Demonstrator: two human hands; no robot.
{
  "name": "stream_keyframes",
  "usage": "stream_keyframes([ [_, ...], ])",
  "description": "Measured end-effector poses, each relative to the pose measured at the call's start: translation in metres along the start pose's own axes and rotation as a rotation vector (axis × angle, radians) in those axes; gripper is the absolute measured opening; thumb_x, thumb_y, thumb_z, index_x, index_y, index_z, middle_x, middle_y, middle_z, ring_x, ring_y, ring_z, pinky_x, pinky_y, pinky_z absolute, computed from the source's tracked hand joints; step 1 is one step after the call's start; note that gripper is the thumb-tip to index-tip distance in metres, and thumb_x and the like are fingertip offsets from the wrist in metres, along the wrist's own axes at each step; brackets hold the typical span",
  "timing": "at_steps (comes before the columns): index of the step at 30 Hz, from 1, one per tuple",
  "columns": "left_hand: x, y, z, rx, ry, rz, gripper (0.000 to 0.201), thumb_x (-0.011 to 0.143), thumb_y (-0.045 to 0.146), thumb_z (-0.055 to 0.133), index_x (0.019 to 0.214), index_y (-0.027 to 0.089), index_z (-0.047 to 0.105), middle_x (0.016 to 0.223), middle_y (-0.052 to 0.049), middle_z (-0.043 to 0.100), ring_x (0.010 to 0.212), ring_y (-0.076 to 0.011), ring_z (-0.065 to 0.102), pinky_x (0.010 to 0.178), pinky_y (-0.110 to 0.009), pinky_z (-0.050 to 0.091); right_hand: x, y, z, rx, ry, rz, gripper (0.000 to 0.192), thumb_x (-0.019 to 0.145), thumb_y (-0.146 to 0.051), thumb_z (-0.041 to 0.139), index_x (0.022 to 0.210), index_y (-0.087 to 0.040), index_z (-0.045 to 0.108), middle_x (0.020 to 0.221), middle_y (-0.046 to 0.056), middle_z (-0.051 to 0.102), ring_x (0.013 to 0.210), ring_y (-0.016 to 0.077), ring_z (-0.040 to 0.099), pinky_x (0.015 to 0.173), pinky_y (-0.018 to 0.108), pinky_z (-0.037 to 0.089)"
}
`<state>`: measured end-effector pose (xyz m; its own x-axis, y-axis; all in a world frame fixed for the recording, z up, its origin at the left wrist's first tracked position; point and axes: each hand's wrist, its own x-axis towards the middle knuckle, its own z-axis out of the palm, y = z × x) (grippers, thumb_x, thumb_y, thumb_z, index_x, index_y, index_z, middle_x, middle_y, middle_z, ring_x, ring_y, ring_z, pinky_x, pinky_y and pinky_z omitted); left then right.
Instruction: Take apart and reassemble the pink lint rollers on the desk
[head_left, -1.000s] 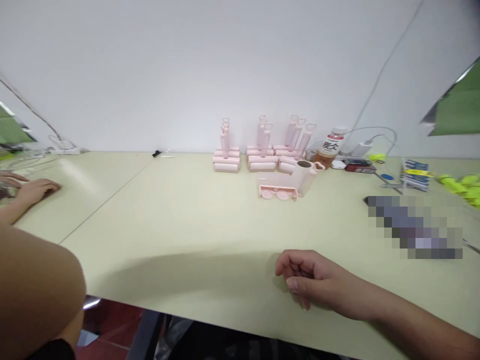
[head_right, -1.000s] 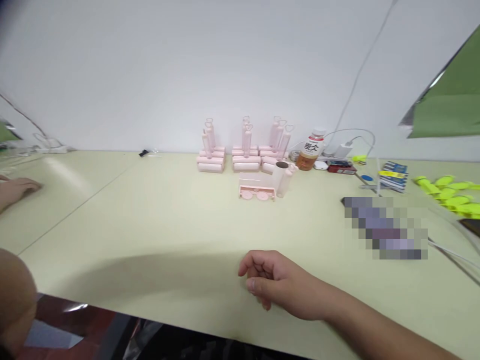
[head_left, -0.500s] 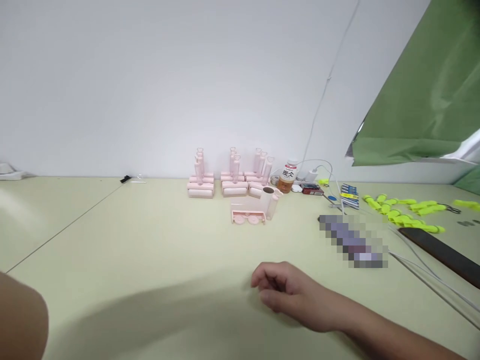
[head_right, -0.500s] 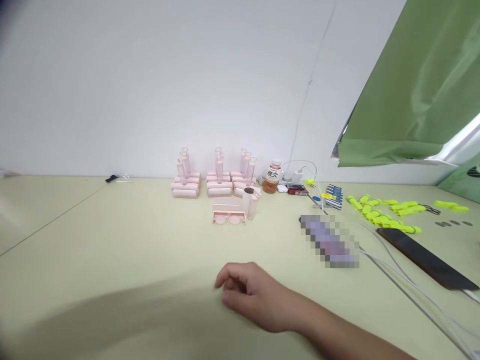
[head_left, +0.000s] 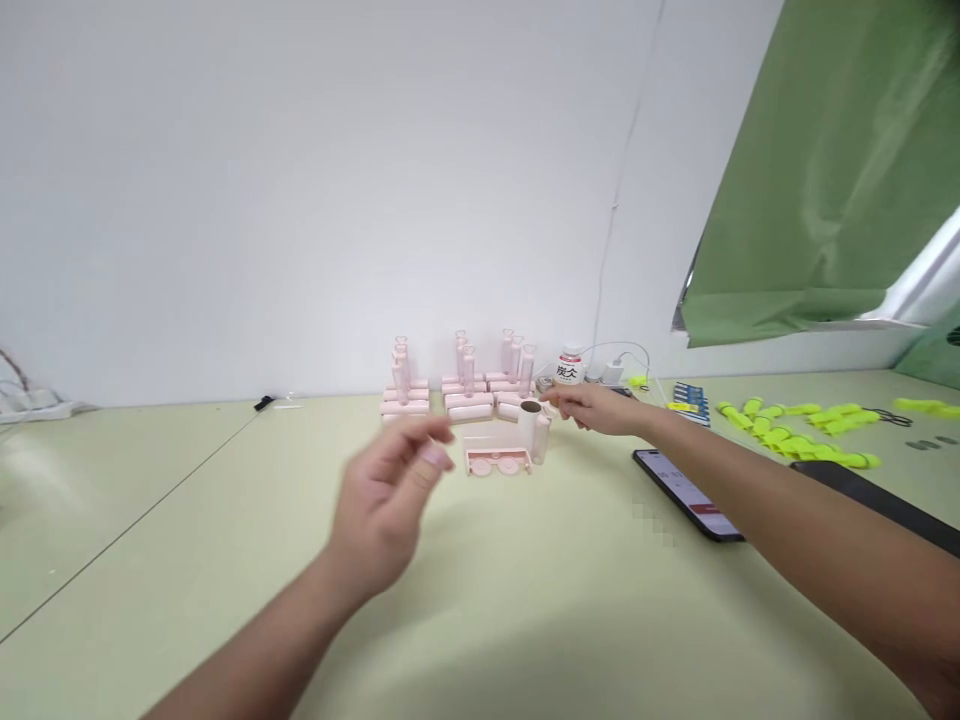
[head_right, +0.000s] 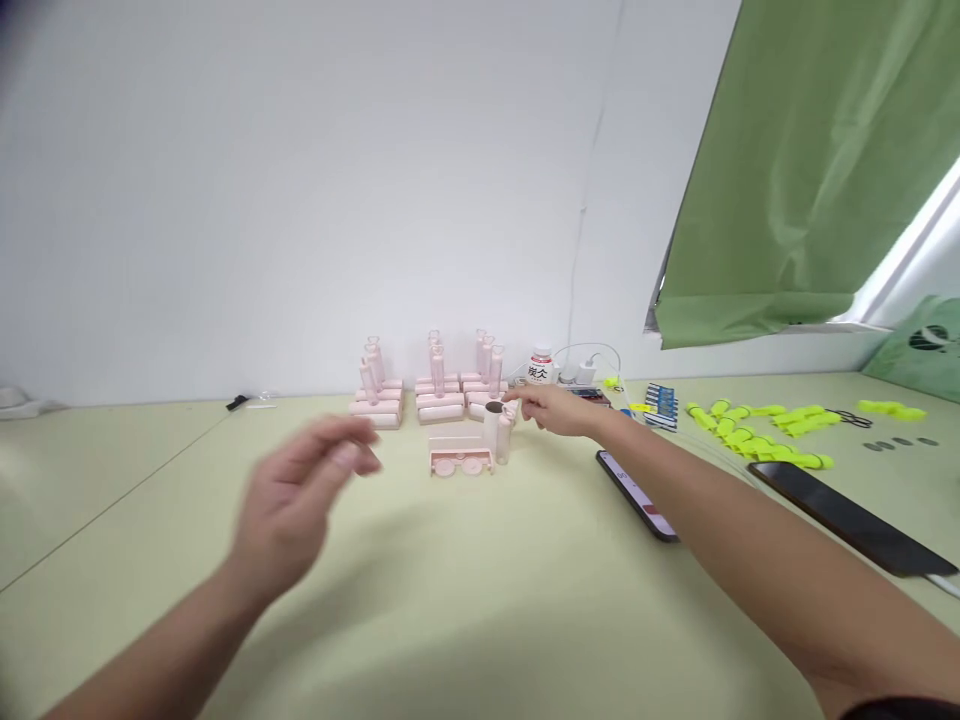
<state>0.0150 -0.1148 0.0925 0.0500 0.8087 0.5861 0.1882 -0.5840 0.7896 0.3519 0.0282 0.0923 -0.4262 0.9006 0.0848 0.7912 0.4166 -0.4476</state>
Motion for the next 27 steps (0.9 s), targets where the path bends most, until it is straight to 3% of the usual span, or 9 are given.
stream_keyframes([
  [3, -0.006, -0.032, 0.021, 0.064, -0.265, -0.170, 0.021, 0.087, 0.034, 0.054, 0.090, 0.018, 0.068, 0.079, -0.002, 0.065, 0.072, -0.0157, 0.060, 0.068, -0.029, 0.049, 0.013, 0.004, 0.011, -0.027, 0.001, -0.022, 0.046, 0.080, -0.013, 0.043, 0.120, -0.020, 0.063, 0.093, 0.007, 0.065, 0.069, 0.0159, 0.059, 0.062, 0.025, 0.044],
  [8, -0.017, -0.069, 0.035, 0.167, -0.431, -0.349, 0.024, 0.085, 0.035, 0.050, 0.086, 0.019, 0.067, 0.081, -0.003, 0.065, 0.076, -0.0174, 0.057, 0.070, -0.030, 0.045, 0.021, 0.005, 0.026, -0.064, 0.030, -0.039, 0.040, 0.077, -0.013, 0.045, 0.111, -0.018, 0.065, 0.091, 0.007, 0.068, 0.069, 0.0178, 0.058, 0.061, 0.026, 0.041],
  [12, -0.020, -0.073, 0.032, 0.164, -0.436, -0.390, 0.026, 0.084, 0.037, 0.049, 0.087, 0.018, 0.068, 0.082, -0.004, 0.065, 0.077, -0.0184, 0.057, 0.072, -0.030, 0.045, 0.023, 0.002, 0.029, -0.102, 0.072, -0.036, 0.014, 0.075, -0.018, 0.051, 0.080, -0.018, 0.065, 0.071, 0.003, 0.063, 0.064, 0.0177, 0.055, 0.056, 0.025, 0.036],
  [15, -0.020, -0.075, 0.030, 0.167, -0.420, -0.376, 0.025, 0.083, 0.036, 0.050, 0.084, 0.018, 0.068, 0.082, -0.004, 0.066, 0.077, -0.0189, 0.058, 0.072, -0.031, 0.045, 0.016, 0.000, 0.017, -0.129, 0.157, 0.003, 0.007, 0.072, -0.018, 0.054, 0.068, -0.019, 0.061, 0.065, 0.002, 0.061, 0.062, 0.0172, 0.053, 0.056, 0.025, 0.034],
  [18, -0.018, -0.077, 0.028, 0.139, -0.380, -0.386, 0.025, 0.083, 0.037, 0.051, 0.083, 0.018, 0.067, 0.081, -0.004, 0.066, 0.076, -0.0189, 0.059, 0.073, -0.032, 0.046, -0.003, -0.004, -0.006, -0.141, 0.302, 0.082, 0.009, 0.072, -0.020, 0.054, 0.071, -0.019, 0.062, 0.064, 0.002, 0.062, 0.060, 0.0178, 0.054, 0.056, 0.026, 0.035],
  [22, -0.013, -0.074, 0.027, 0.054, -0.310, -0.419, 0.029, 0.082, 0.044, 0.054, 0.081, 0.017, 0.066, 0.079, -0.003, 0.064, 0.069, -0.0165, 0.058, 0.067, -0.030, 0.046, -0.044, -0.026, -0.022, -0.106, 0.554, 0.179, 0.028, 0.083, -0.030, 0.043, 0.097, -0.016, 0.063, 0.071, 0.006, 0.065, 0.060, 0.0201, 0.057, 0.054, 0.029, 0.039],
  [24, -0.012, -0.071, 0.028, -0.038, -0.295, -0.462, 0.037, 0.082, 0.051, 0.054, 0.088, 0.016, 0.066, 0.081, -0.005, 0.064, 0.065, -0.0157, 0.058, 0.060, -0.029, 0.046, -0.062, -0.051, -0.009, 0.071, 0.713, 0.138, 0.032, 0.087, -0.034, 0.041, 0.104, -0.016, 0.062, 0.077, 0.006, 0.067, 0.065, 0.0201, 0.061, 0.058, 0.030, 0.046],
  [25, -0.012, -0.069, 0.028, -0.121, -0.297, -0.499, 0.044, 0.082, 0.056, 0.054, 0.095, 0.016, 0.066, 0.085, -0.007, 0.065, 0.066, -0.0164, 0.059, 0.058, -0.028, 0.046, -0.069, -0.065, 0.004, 0.170, 0.734, 0.074, 0.031, 0.087, -0.034, 0.044, 0.104, -0.016, 0.062, 0.079, 0.006, 0.068, 0.067, 0.0200, 0.063, 0.062, 0.031, 0.048],
  [27, -0.013, -0.065, 0.030, -0.355, -0.322, -0.580, 0.057, 0.082, 0.063, 0.051, 0.112, 0.015, 0.061, 0.099, -0.012, 0.066, 0.077, -0.0203, 0.063, 0.059, -0.030, 0.050, -0.077, -0.096, 0.036, 0.200, 0.599, -0.103, 0.027, 0.084, -0.030, 0.050, 0.102, -0.017, 0.064, 0.085, 0.007, 0.070, 0.068, 0.0193, 0.063, 0.065, 0.032, 0.050],
])
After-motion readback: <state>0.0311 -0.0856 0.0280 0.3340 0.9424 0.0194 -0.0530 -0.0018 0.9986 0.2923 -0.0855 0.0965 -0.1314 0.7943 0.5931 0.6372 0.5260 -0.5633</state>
